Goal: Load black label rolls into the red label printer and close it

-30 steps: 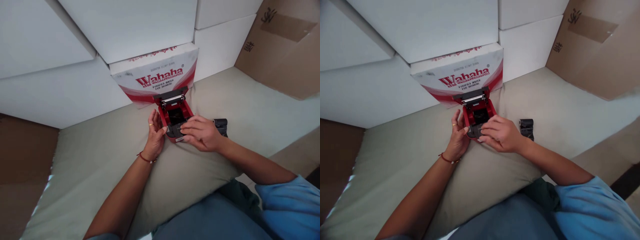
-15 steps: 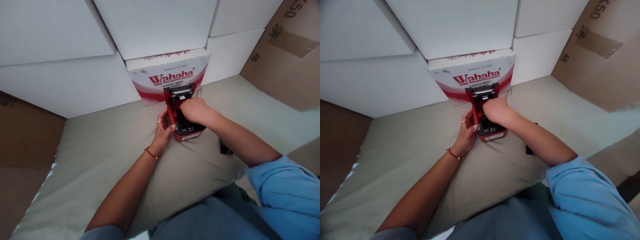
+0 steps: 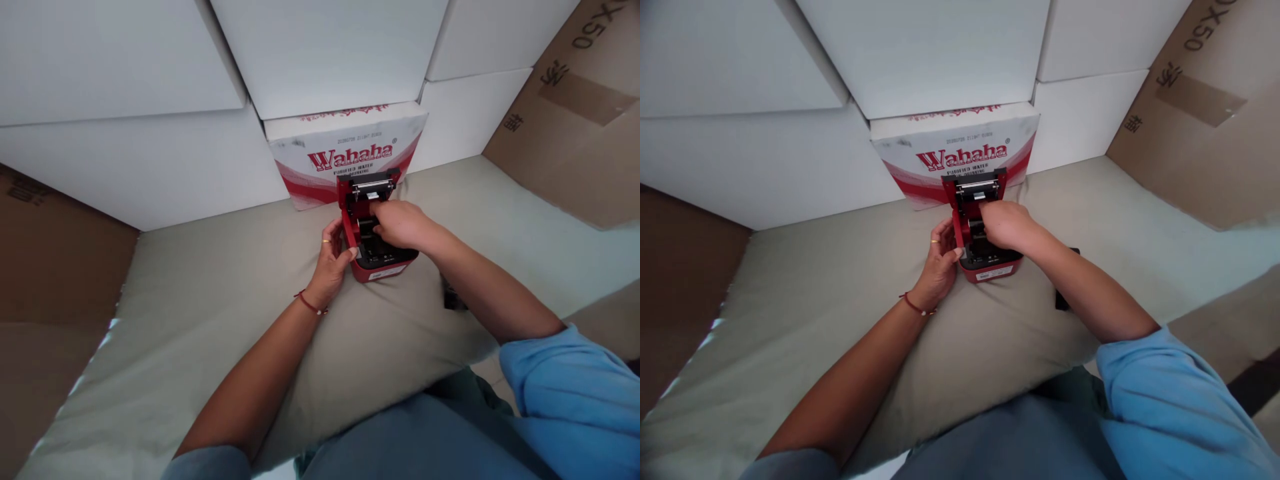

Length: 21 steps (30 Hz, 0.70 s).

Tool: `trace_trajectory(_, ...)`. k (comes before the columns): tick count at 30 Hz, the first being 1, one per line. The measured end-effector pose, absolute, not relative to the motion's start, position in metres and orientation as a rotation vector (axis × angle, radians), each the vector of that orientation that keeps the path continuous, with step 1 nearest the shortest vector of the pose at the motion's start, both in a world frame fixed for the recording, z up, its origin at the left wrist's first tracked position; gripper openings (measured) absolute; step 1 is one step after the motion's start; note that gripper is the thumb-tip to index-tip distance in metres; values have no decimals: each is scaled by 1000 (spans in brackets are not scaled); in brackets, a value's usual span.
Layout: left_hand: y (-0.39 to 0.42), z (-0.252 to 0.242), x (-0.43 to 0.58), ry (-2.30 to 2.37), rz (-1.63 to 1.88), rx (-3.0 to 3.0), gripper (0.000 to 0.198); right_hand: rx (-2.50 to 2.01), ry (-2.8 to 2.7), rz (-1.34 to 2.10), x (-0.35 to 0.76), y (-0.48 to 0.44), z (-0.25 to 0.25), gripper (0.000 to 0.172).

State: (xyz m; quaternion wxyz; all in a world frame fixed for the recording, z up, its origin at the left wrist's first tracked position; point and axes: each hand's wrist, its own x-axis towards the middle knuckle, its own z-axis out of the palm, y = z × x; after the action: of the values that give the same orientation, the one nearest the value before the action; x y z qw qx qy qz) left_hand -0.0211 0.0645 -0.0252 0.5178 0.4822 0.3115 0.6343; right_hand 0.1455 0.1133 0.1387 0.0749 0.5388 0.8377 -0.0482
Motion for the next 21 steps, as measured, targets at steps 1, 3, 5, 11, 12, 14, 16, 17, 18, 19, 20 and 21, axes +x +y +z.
trace_trajectory(1,65,-25,-21,749,1520,1164,80,1636,2531,-161,149,113,136,41)
trace_trajectory(3,65,-26,-21,746,1513,1174,79,1671,2563,-187,155,114,131,39)
trace_trajectory(5,65,-26,-21,745,1516,1176,78,1700,2591,-210,160,114,126,36)
trace_trajectory(11,64,-27,-24,750,1500,1198,76,1804,2681,-360,167,114,118,35)
trace_trajectory(12,64,-27,-24,750,1499,1195,76,1821,2685,-392,168,114,118,35)
trace_trajectory(14,64,-26,-24,753,1501,1181,76,1859,2707,-476,170,116,116,36)
trace_trajectory(16,64,-25,-23,757,1502,1162,77,1894,2767,-596,172,119,112,35)
trace_trajectory(17,64,-24,-23,759,1501,1152,76,1900,2807,-666,173,121,111,34)
trace_trajectory(18,64,-23,-23,760,1500,1146,76,1896,2848,-740,174,122,109,33)
trace_trajectory(19,63,-22,-22,761,1499,1145,75,1880,2884,-823,175,122,108,32)
trace_trajectory(20,63,-21,-22,762,1496,1149,74,1853,2912,-923,177,121,107,31)
trace_trajectory(21,63,-21,-22,762,1491,1158,74,1820,2931,-1053,179,118,108,30)
